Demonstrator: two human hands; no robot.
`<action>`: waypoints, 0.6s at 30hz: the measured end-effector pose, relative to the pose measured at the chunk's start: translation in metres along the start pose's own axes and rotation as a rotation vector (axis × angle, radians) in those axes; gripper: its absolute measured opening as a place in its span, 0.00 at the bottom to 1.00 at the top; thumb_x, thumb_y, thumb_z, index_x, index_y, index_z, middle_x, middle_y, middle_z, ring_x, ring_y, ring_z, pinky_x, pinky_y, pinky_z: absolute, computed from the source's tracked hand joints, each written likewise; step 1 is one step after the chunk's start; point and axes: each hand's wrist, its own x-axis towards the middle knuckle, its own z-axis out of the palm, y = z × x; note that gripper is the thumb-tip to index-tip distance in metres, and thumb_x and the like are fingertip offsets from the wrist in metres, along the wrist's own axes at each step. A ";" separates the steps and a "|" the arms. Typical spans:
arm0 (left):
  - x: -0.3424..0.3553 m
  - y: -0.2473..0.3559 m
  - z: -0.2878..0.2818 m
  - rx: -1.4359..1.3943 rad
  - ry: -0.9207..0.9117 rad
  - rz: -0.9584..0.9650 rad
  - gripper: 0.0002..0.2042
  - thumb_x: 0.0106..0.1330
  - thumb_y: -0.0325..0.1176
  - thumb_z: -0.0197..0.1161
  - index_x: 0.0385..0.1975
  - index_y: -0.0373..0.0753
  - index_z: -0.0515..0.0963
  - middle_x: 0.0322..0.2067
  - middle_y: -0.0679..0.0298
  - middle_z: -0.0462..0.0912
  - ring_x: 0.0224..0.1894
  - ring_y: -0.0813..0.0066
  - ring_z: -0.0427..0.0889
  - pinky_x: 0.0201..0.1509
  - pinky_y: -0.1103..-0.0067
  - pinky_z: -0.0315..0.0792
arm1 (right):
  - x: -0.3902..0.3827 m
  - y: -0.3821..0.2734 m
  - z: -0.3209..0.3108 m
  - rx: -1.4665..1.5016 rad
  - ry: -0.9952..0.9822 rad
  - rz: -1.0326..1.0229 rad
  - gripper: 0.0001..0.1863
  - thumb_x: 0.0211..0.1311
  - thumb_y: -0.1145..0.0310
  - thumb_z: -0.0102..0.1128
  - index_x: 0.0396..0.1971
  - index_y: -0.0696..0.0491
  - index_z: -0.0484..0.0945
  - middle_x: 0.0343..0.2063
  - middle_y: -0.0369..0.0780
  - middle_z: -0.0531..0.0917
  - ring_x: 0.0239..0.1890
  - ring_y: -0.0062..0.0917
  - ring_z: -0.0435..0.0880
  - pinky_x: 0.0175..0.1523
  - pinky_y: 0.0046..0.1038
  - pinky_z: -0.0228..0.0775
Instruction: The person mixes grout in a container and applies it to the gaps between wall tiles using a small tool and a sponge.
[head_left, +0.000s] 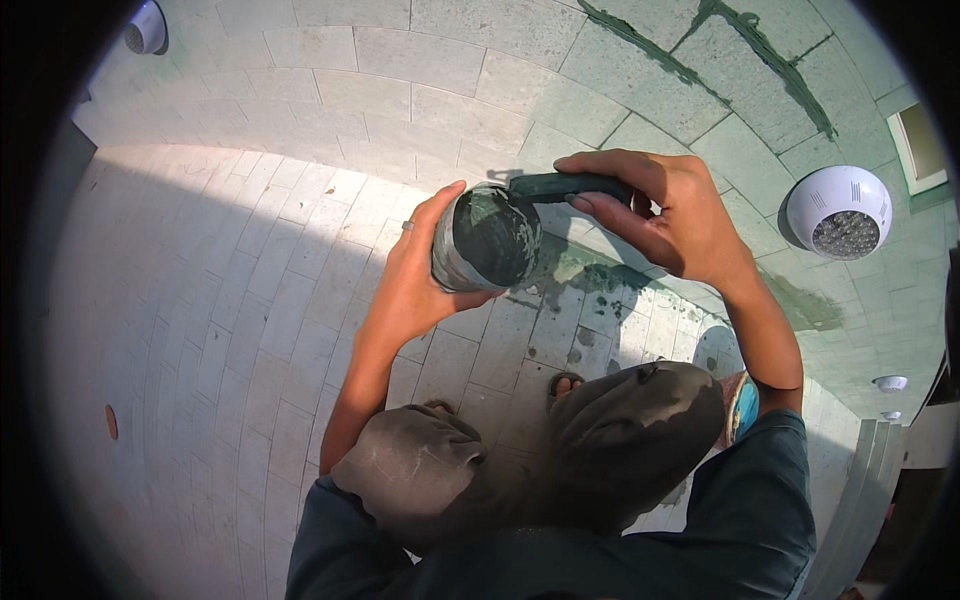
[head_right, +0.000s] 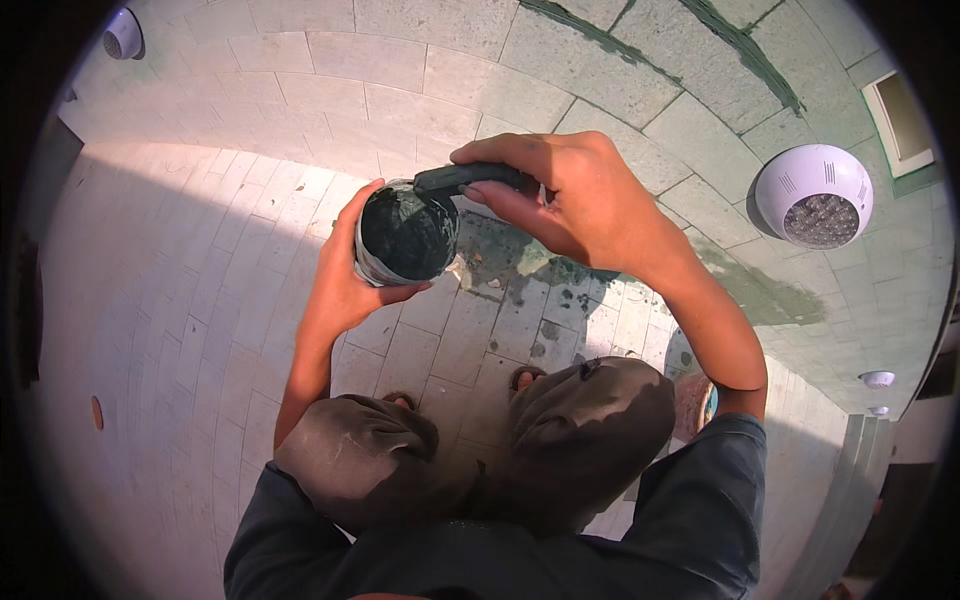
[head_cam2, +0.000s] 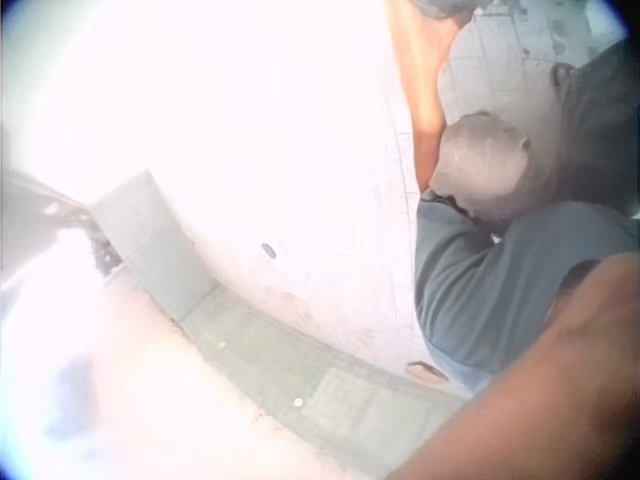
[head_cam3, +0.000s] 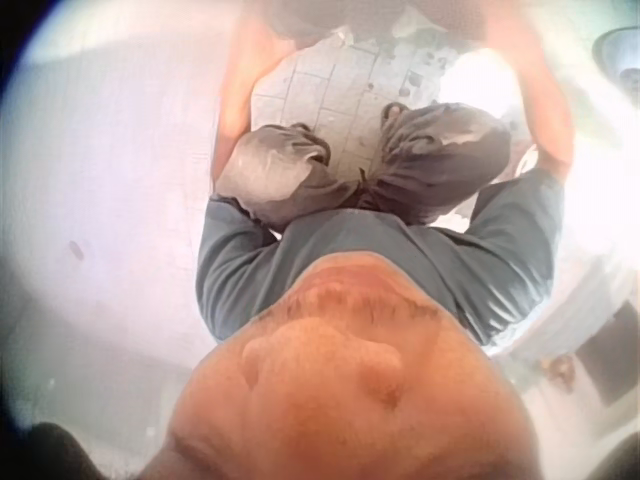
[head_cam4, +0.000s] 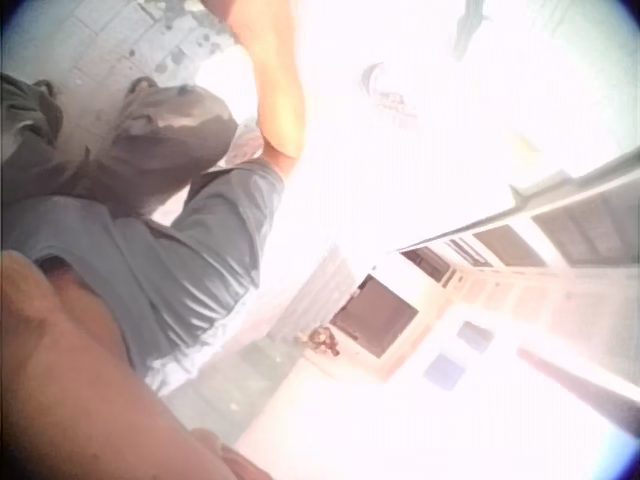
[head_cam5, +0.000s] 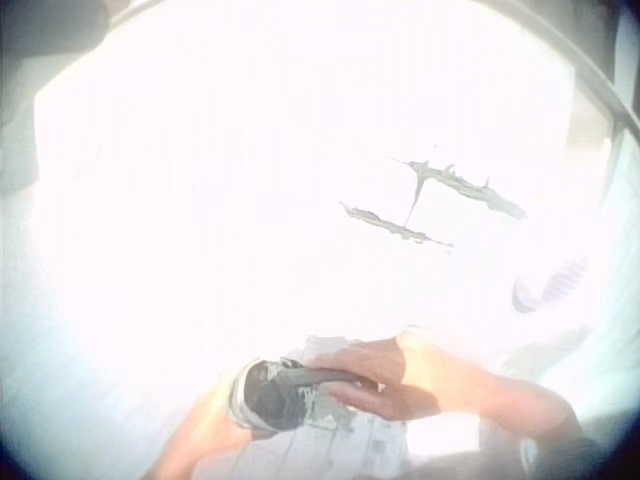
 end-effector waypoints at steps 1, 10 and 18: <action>0.000 0.000 0.001 0.028 -0.018 -0.005 0.53 0.34 0.34 0.83 0.67 0.46 0.61 0.63 0.53 0.68 0.63 0.50 0.70 0.64 0.61 0.69 | -0.002 -0.004 0.013 -0.002 -0.035 -0.052 0.16 0.59 0.66 0.66 0.47 0.51 0.80 0.32 0.44 0.86 0.28 0.36 0.85 0.32 0.31 0.75; -0.001 0.000 0.007 0.257 -0.142 0.057 0.50 0.37 0.30 0.81 0.66 0.46 0.61 0.61 0.54 0.70 0.62 0.53 0.71 0.63 0.64 0.69 | 0.005 -0.002 0.061 -0.178 -0.517 0.041 0.12 0.63 0.63 0.59 0.41 0.52 0.82 0.26 0.40 0.85 0.29 0.34 0.84 0.35 0.32 0.75; 0.001 -0.003 0.009 0.091 -0.051 -0.126 0.51 0.39 0.33 0.81 0.68 0.44 0.58 0.61 0.50 0.68 0.62 0.51 0.71 0.63 0.61 0.69 | 0.002 0.040 0.050 0.782 -0.365 0.477 0.15 0.67 0.63 0.59 0.49 0.54 0.82 0.22 0.34 0.82 0.23 0.14 0.75 0.29 0.18 0.65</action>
